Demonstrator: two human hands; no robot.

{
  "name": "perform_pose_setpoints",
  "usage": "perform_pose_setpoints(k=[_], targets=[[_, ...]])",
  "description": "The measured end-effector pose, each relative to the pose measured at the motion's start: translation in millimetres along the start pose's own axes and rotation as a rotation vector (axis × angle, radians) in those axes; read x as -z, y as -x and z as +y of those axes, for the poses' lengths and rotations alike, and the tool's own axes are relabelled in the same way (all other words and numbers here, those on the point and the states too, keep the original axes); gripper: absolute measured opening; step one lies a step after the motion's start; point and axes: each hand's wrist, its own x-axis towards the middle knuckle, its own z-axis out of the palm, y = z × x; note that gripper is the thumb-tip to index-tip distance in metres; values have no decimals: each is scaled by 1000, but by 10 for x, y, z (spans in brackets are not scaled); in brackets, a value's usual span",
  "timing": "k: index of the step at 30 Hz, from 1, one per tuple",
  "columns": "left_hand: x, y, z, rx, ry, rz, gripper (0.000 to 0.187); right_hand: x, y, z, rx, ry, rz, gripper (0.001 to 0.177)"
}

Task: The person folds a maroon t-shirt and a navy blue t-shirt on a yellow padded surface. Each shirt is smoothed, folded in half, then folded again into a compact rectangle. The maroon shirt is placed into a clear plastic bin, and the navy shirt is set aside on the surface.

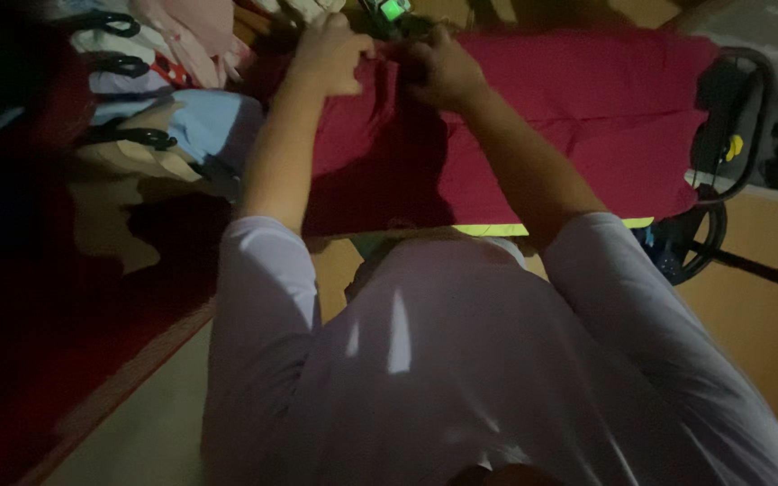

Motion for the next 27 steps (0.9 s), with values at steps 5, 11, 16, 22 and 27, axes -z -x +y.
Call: perform_pose_setpoints(k=[5, 11, 16, 22, 27], targets=[[-12, -20, -393, -34, -148, 79, 74, -78, 7, 411, 5, -174, 51, 29], [167, 142, -754, 51, -76, 83, 67, -116, 43, 505, -118, -313, 78, 46], [142, 168, -691, 154, 112, 85, 59, -195, 53, 532, -136, -313, 128, 43], [79, 375, -494, 149, 690, 412, 69, -182, 104, 442, 43, -324, 197, 36], [205, 711, -216, 208, 713, 385, 35, -6, 420, 209, -194, -647, 145, 14]])
